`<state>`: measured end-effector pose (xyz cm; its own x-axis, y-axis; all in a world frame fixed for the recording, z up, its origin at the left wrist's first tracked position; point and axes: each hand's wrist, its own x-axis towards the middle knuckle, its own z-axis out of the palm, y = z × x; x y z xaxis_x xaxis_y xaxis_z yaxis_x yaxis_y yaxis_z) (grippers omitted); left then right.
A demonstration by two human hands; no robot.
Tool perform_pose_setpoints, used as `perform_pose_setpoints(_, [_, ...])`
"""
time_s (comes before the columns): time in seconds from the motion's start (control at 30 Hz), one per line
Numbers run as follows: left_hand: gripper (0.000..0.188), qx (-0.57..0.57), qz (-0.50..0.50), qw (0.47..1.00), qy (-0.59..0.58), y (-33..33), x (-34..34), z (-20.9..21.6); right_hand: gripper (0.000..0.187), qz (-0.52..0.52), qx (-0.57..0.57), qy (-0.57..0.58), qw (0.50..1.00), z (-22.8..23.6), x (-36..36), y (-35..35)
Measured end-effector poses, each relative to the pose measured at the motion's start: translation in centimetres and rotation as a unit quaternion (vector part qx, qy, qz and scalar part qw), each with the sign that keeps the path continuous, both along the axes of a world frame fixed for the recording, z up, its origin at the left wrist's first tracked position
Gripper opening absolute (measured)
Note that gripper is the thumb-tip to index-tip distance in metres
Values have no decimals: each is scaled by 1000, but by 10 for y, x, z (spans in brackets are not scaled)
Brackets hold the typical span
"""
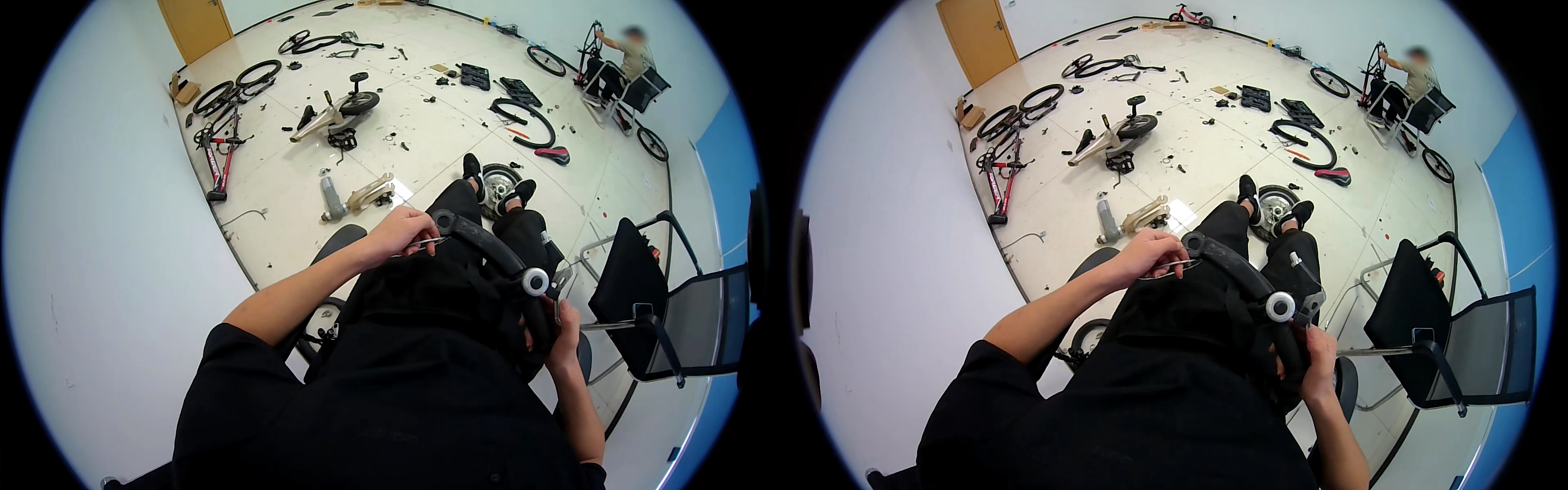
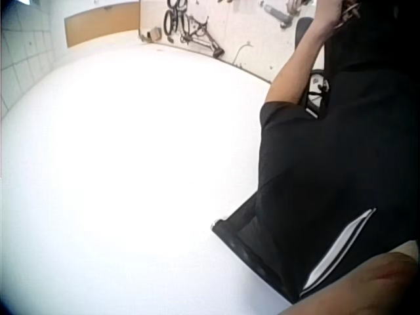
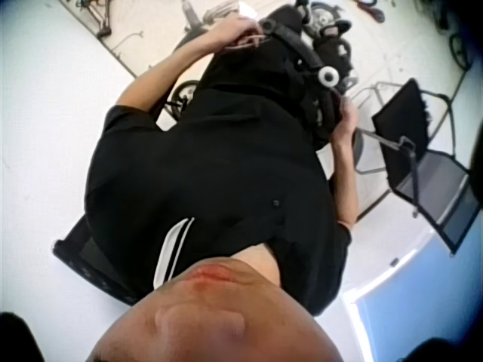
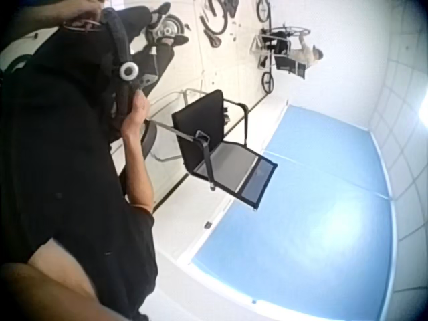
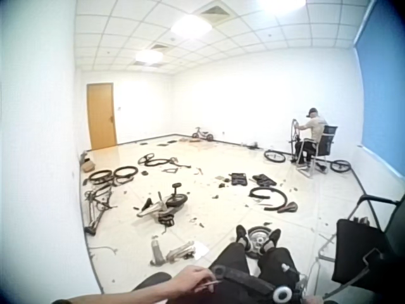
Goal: The person holds a bicycle handlebar and repeatedly inserts and removes a cable end into a port on the handlebar. The person then picks up a bicycle bell and attaches it to the handlebar, continuing to adjust the cable.
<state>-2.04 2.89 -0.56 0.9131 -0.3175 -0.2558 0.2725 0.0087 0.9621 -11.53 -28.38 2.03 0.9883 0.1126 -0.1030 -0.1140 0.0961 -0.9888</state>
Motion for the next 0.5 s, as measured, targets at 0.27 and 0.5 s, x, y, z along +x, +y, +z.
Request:
perform_pose_setpoints(0.27, [22,-5,2,1000,6,-1,-1,1,57,32,-28,15,999,-3,4,-8])
perform_pose_setpoints(0.5, [24,-3,1,1000,5,0,0,-1,53,20,-32,15,999,0,4,-6])
